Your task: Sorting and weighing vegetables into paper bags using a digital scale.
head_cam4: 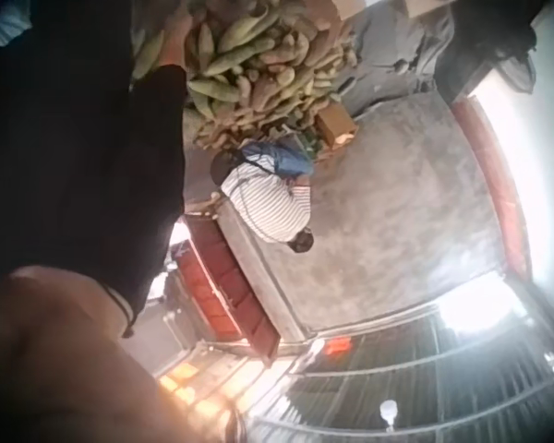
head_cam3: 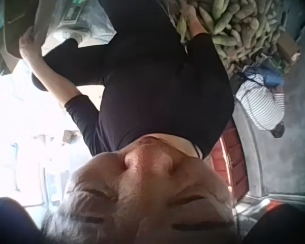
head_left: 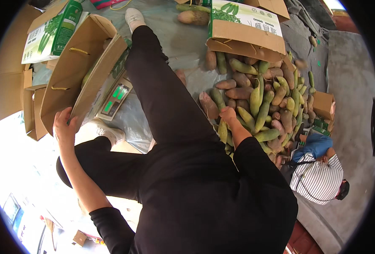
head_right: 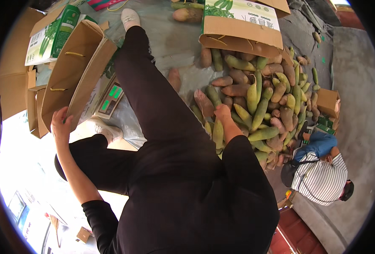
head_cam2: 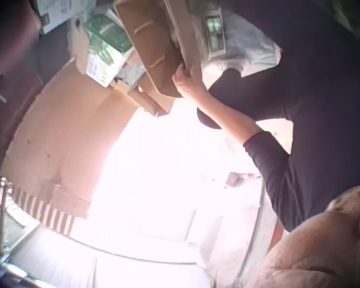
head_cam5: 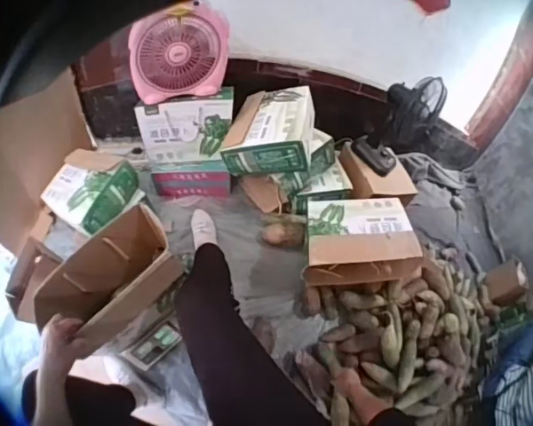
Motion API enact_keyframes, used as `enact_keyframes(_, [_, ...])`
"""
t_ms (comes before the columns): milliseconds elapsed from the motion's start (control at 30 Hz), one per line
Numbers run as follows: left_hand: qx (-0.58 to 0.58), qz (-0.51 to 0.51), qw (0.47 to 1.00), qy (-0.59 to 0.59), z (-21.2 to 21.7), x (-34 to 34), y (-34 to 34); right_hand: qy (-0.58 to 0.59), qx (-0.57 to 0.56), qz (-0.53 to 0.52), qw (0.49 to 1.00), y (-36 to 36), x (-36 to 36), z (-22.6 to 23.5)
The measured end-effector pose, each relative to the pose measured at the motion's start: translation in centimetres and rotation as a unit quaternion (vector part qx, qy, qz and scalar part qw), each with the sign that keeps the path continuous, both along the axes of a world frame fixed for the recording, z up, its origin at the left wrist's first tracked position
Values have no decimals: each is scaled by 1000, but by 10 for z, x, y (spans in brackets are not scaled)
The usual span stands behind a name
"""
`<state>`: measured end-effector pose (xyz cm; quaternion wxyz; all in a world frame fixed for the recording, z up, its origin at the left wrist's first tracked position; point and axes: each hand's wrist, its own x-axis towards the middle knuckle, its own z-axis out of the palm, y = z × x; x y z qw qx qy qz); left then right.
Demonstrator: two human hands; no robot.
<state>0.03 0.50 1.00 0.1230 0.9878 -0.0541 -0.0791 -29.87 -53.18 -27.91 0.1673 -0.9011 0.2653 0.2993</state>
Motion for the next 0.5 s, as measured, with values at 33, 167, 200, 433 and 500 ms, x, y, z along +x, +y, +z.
enact_keyframes(33, [-2, 10, 1000, -3, 4, -2, 5, -13, 63, -169, 984, 12, 5, 12])
enact_keyframes(167, [-3, -7, 1000, 1, -6, 2, 4, 41, 17, -113, 993, 2, -3, 26])
enact_keyframes(200, [-2, -10, 1000, 5, -8, 2, 4, 18, 14, -165, 986, 2, -5, 30])
enact_keyframes(433, [-35, -5, 999, -14, -14, 3, 13, 98, 57, 138, 984, -2, -21, 10])
enact_keyframes(500, [-21, 3, 1000, -14, -6, 0, 14, 91, 69, 48, 992, 17, -18, 6])
